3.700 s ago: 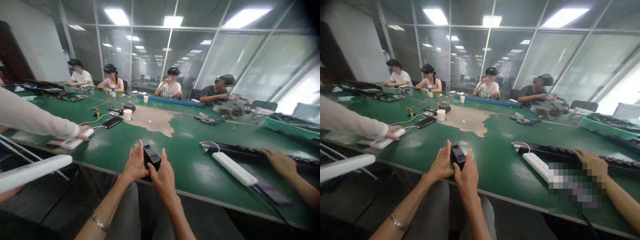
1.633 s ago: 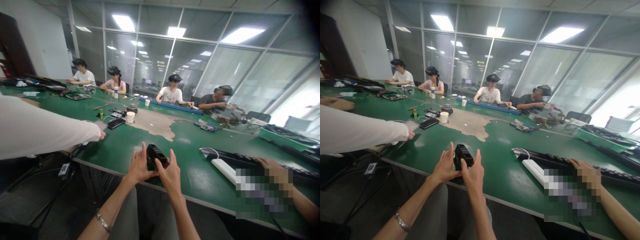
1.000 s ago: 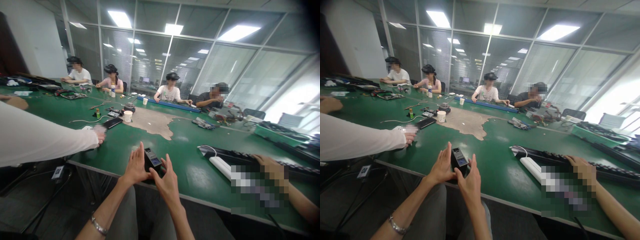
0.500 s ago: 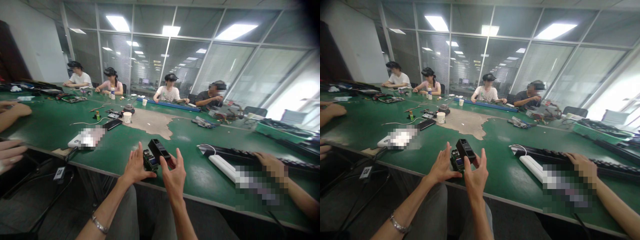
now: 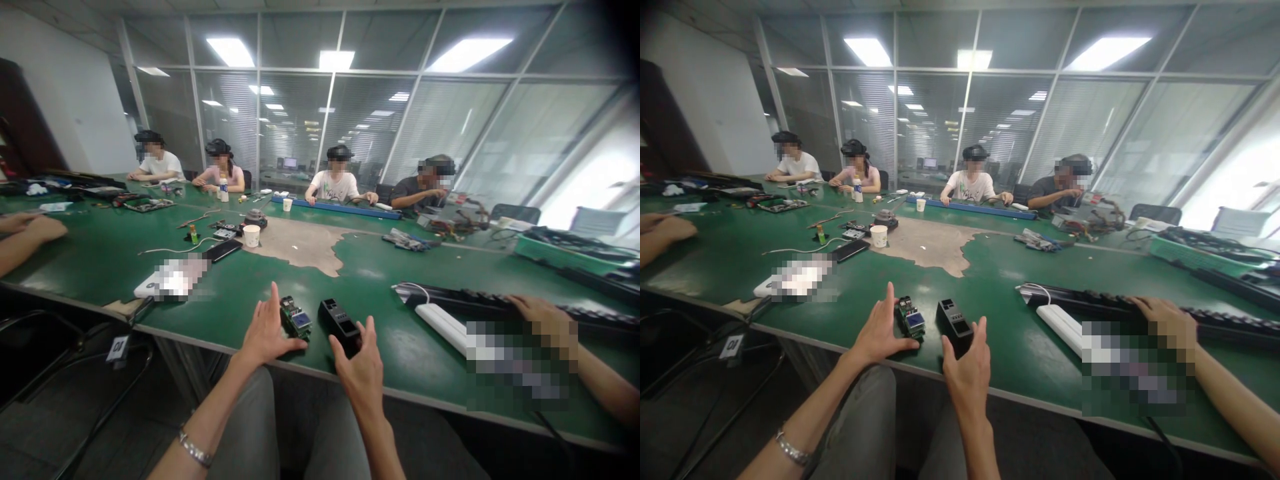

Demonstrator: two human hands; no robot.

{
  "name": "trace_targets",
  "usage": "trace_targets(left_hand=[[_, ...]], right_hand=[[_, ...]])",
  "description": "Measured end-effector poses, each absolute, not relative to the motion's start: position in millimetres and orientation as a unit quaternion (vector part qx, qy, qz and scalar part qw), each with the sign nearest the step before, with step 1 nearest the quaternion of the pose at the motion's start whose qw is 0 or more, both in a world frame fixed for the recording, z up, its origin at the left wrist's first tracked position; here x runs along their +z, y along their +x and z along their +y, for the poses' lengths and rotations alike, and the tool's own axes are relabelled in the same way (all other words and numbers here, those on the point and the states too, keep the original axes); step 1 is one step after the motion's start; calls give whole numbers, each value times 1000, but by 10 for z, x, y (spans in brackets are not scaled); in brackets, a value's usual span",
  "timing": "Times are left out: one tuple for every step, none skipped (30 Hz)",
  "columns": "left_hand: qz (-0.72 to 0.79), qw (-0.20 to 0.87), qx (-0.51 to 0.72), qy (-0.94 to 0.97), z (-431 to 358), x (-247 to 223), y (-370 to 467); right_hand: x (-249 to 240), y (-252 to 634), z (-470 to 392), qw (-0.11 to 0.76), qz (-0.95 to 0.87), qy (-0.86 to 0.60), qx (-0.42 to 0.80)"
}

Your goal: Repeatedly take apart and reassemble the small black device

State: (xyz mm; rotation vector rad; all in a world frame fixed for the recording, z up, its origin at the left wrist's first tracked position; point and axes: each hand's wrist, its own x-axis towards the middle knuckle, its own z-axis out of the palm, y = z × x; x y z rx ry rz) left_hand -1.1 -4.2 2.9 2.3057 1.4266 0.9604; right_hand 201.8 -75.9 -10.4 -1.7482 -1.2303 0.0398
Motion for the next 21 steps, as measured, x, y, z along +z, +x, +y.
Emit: trace_targets(left_hand=[[493,133,331,794,-46,32,-5],[494,133,331,793,-49,36,-1],[495,133,332,792,-50,38,3],[495,133,332,792,-51,39,6],[495,133,333,791,-51,39,8],[494,133,334,791,-50,38,8],[493,133,336,791,-48,35,9],[492,133,338,791,-45,32,8],[490,133,339,792,-43,29,7],[489,134,341,792,-41,27,6],[488,136,343,791,-40,26,5],[487,137,344,791,-39,25,3],[486,138,345,791,-39,26,1],[485,138,347,791,-39,26,-1],[484,138,349,791,-39,27,-3],[483,138,351,790,-39,27,-5],[482,138,354,790,-39,26,-8],[481,138,356,789,-39,23,-12],[480,138,357,789,-38,19,-15],[477,138,359,790,-38,13,-19],[474,137,362,791,-37,7,-23]], right_hand=[[-113,2022,-749,481,-505,-717,13],[-119,2028,-739,483,-503,-717,10],[-122,2035,-729,486,-501,-717,8],[-120,2044,-721,488,-499,-716,9],[-115,2054,-714,489,-499,-715,12],[-106,2065,-710,487,-499,-716,17],[-92,2074,-709,484,-499,-719,24],[-72,2081,-709,481,-497,-722,30],[-47,2082,-711,482,-491,-725,36],[-16,2075,-714,490,-481,-726,42],[22,2060,-716,504,-470,-723,53],[66,2035,-715,524,-457,-715,68],[114,1999,-712,547,-445,-704,87],[166,1955,-703,570,-436,-688,107],[219,1902,-688,588,-431,-673,125],[269,1844,-668,600,-432,-658,139],[313,1784,-641,608,-438,-645,149],[349,1724,-609,608,-447,-637,156],[376,1665,-574,604,-458,-632,160],[393,1611,-539,597,-470,-630,161],[401,1563,-505,588,-481,-629,162]])
